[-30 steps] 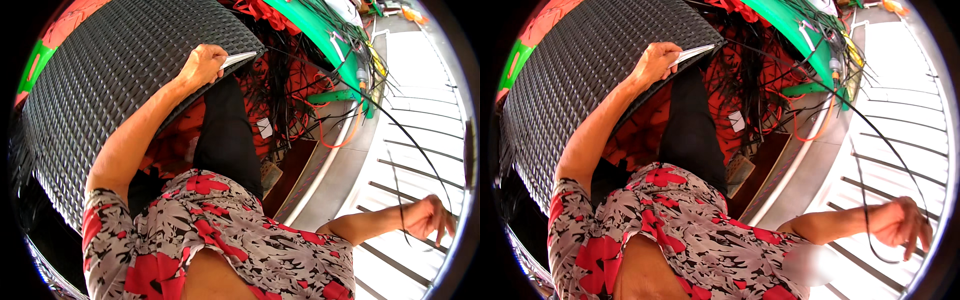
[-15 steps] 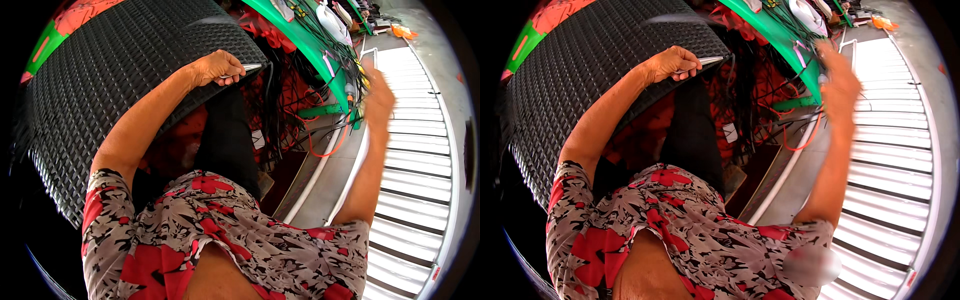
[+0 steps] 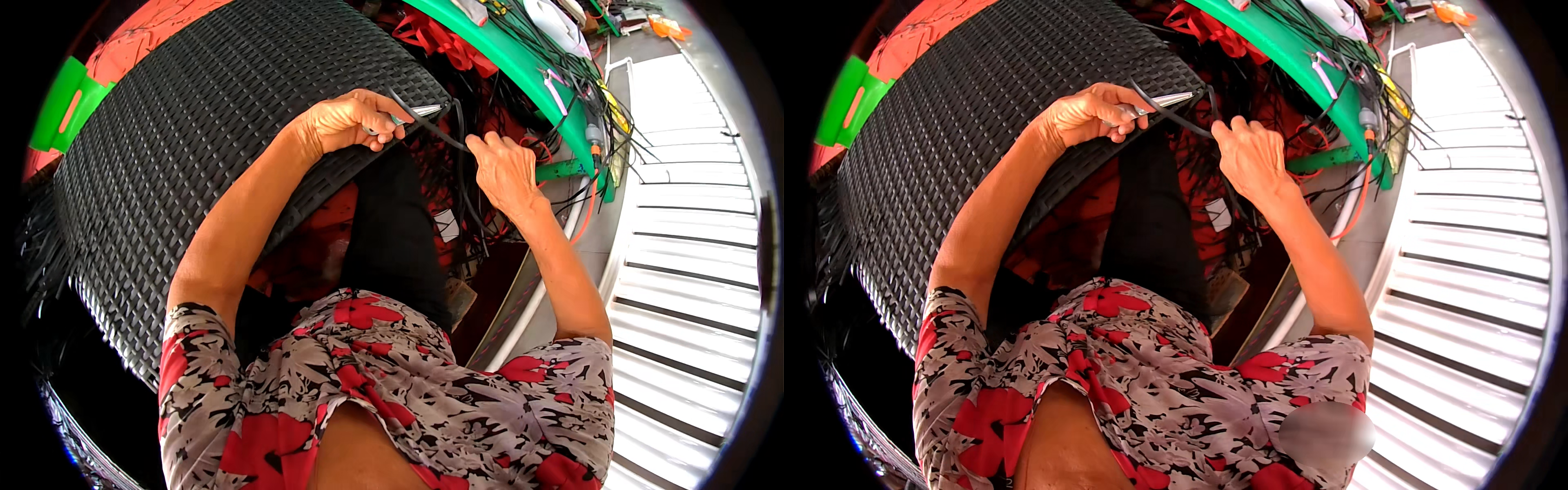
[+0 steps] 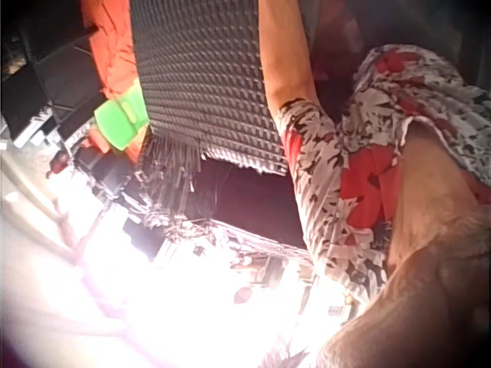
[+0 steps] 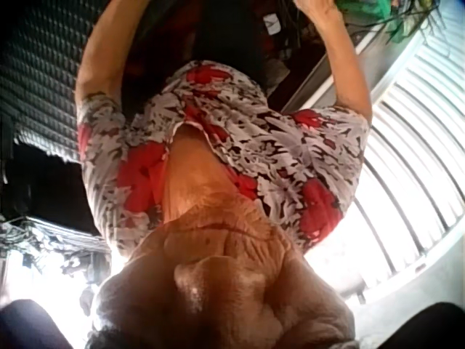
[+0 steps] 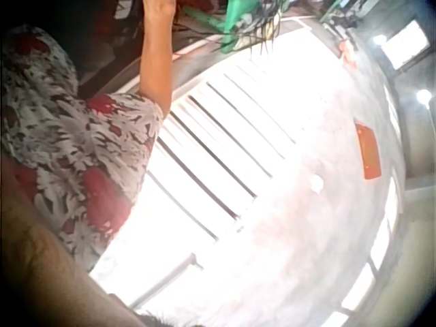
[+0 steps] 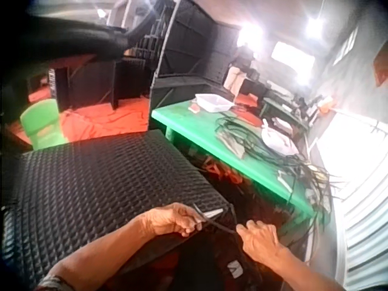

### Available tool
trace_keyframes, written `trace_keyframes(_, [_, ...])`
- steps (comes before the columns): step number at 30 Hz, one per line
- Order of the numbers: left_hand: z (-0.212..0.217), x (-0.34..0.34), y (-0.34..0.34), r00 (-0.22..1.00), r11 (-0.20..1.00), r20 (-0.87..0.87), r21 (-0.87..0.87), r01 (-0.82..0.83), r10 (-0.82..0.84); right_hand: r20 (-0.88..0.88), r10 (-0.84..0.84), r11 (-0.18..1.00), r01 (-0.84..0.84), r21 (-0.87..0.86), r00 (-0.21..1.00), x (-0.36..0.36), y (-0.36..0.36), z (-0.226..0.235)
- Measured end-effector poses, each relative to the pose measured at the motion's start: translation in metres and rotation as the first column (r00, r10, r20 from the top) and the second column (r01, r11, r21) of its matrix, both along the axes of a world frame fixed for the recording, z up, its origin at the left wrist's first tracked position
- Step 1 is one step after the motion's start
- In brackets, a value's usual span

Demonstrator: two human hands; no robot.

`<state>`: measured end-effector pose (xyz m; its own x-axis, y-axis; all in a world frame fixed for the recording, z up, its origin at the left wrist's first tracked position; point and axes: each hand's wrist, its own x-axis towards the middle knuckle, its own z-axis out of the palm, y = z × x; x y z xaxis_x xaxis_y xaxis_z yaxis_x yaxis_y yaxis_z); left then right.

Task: The person weaves black synthetic strips into a flat furniture panel, pulling the strips through the grid by hand and trimming the ends using pink shears.

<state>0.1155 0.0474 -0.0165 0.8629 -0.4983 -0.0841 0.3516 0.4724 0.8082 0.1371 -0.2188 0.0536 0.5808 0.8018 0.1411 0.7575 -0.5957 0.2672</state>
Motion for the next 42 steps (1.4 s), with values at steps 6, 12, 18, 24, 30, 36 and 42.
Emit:
trace_keyframes(6, [0.010,0.002,-0.018,0.970,0.976,-0.161,0.149,-0.158,0.181,-0.126,0.107,0.980,-0.083,0.180,0.986,-0.026,-0.019,-0.024])
trace_keyframes(12, [0.009,-0.015,-0.041,0.920,0.845,0.011,0.391,-0.365,0.393,-0.875,0.227,0.776,0.463,0.428,0.428,-0.009,-0.008,-0.019])
trace_keyframes(18, [0.008,-0.018,-0.054,0.882,0.680,0.235,0.567,-0.465,0.407,-0.801,0.271,0.697,0.465,0.546,0.534,0.046,0.084,-0.027])
trace_keyframes(24, [0.004,-0.020,-0.058,0.867,0.617,0.332,0.610,-0.497,0.371,-0.707,0.706,0.439,0.760,0.478,0.037,0.063,0.134,-0.001])
trace_keyframes(30, [0.025,-0.026,-0.054,0.952,0.729,0.057,0.630,-0.269,0.302,-0.732,0.639,0.385,0.726,0.570,0.236,0.076,0.091,0.016])
trace_keyframes(36, [0.047,-0.027,-0.070,0.962,0.747,-0.100,0.652,-0.131,0.256,-0.588,-0.173,0.555,0.572,0.604,0.790,0.131,0.010,-0.079])
trace_keyframes(42, [0.040,-0.026,-0.075,0.885,0.806,-0.220,0.541,-0.238,0.409,-0.811,-0.045,0.531,0.701,0.476,0.584,0.126,0.024,-0.110])
